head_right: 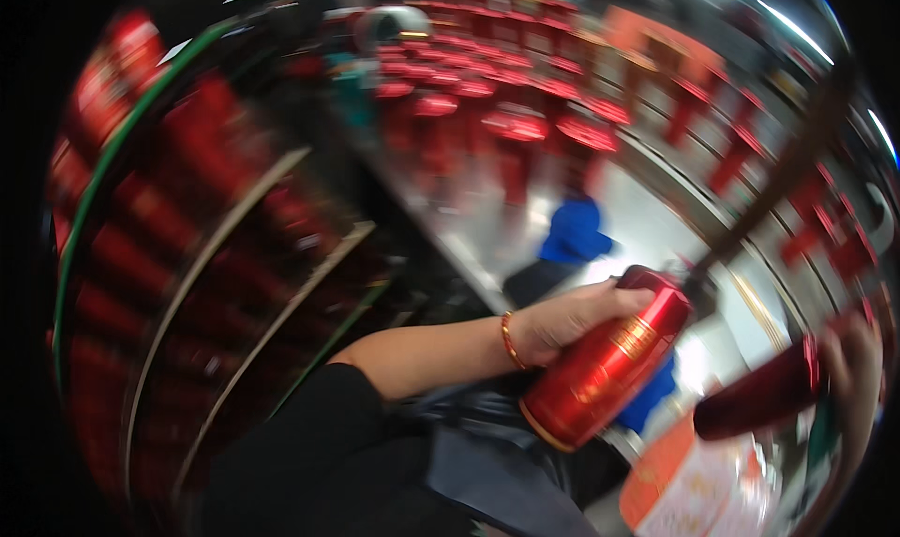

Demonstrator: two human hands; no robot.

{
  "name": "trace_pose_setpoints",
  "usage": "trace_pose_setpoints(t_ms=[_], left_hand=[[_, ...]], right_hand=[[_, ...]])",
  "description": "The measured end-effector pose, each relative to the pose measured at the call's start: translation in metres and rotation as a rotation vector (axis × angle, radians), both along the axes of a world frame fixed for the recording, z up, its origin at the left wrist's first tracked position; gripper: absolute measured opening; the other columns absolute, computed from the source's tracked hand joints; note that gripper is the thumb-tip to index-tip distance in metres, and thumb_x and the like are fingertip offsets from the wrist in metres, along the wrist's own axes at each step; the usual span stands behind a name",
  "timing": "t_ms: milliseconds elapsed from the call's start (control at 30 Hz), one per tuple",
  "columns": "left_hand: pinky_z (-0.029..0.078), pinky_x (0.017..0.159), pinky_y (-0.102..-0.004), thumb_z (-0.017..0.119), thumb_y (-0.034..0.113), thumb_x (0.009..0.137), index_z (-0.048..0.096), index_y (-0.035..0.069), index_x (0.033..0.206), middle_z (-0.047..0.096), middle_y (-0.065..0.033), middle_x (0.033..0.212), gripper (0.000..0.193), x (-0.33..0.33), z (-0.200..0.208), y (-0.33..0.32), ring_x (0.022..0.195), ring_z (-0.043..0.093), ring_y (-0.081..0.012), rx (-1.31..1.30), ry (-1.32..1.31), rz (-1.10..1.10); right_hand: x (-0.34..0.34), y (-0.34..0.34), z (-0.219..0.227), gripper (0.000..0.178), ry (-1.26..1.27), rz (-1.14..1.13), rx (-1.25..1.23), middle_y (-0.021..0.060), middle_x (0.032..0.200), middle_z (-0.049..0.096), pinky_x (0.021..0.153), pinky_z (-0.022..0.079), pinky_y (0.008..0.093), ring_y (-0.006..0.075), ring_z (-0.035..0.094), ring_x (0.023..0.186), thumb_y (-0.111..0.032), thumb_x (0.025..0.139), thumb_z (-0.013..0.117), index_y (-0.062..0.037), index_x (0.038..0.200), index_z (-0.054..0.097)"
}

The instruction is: The person applies a paper label to a red cylindrical container using a green tool to smooth and press the edges. They rotate the container to align the label, then use the tool to ensure adhesion around the rim and sides. The person repeats this process on multiple containers, placing finished ones on a nearby shelf.

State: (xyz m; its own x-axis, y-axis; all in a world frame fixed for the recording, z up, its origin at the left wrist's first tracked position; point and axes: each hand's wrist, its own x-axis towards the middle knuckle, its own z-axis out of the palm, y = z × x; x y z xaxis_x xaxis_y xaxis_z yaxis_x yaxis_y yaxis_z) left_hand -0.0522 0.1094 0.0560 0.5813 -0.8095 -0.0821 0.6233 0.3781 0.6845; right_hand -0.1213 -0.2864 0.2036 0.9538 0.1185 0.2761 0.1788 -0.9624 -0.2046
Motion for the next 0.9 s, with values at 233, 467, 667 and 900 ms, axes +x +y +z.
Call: trace_pose_setpoints(t_ms=[233, 467, 667, 900], left_hand=[[0.048, 0.105, -0.032, 0.058, 0.034, 0.104, 0.057, 0.002, 0.133, 0.063, -0.0076, 0.127, 0.043, -0.124, 0.177, 0.225, 0.118, 0.06, -0.0152, 0.175, -1.048, 1.174], [0.056, 0.067, -0.0295, 0.062, 0.03, 0.102, 0.066, 0.005, 0.11, 0.07, -0.0038, 0.089, 0.026, -0.191, 0.358, 0.301, 0.074, 0.067, -0.0135, 0.485, -1.64, 1.524], [0.055, 0.059, -0.031, 0.075, 0.027, 0.093, 0.065, 0.007, 0.099, 0.068, -0.0033, 0.081, 0.023, -0.136, 0.429, 0.307, 0.065, 0.065, -0.0135, 0.596, -1.655, 1.477], [0.056, 0.091, -0.0375, 0.082, 0.036, 0.085, 0.042, -0.006, 0.14, 0.07, -0.0208, 0.109, 0.08, 0.046, 0.427, 0.385, 0.1, 0.071, -0.0225, 1.195, -1.728, 2.218]], right_hand=[[-0.013, 0.107, -0.029, 0.024, -0.075, 0.137, 0.101, 0.0115, 0.062, 0.052, 0.054, 0.038, 0.0374, 0.0232, 0.051, 0.056, -0.015, 0.086, 0.072, 0.0001, 0.078, 0.054], [0.029, 0.116, -0.051, 0.032, -0.285, 0.216, 0.003, 0.0181, 0.07, 0.058, 0.063, 0.043, 0.0448, 0.0347, 0.056, 0.067, -0.023, 0.081, 0.076, 0.0006, 0.078, 0.055], [0.043, 0.122, -0.055, 0.033, -0.155, 0.179, 0.044, 0.0181, 0.067, 0.058, 0.064, 0.046, 0.044, 0.0348, 0.059, 0.067, -0.025, 0.078, 0.076, 0.0011, 0.074, 0.057], [0.025, 0.123, -0.055, 0.034, -0.191, 0.115, 0.072, 0.0187, 0.067, 0.059, 0.063, 0.047, 0.0435, 0.0352, 0.06, 0.066, -0.026, 0.079, 0.076, 0.0016, 0.075, 0.058]])
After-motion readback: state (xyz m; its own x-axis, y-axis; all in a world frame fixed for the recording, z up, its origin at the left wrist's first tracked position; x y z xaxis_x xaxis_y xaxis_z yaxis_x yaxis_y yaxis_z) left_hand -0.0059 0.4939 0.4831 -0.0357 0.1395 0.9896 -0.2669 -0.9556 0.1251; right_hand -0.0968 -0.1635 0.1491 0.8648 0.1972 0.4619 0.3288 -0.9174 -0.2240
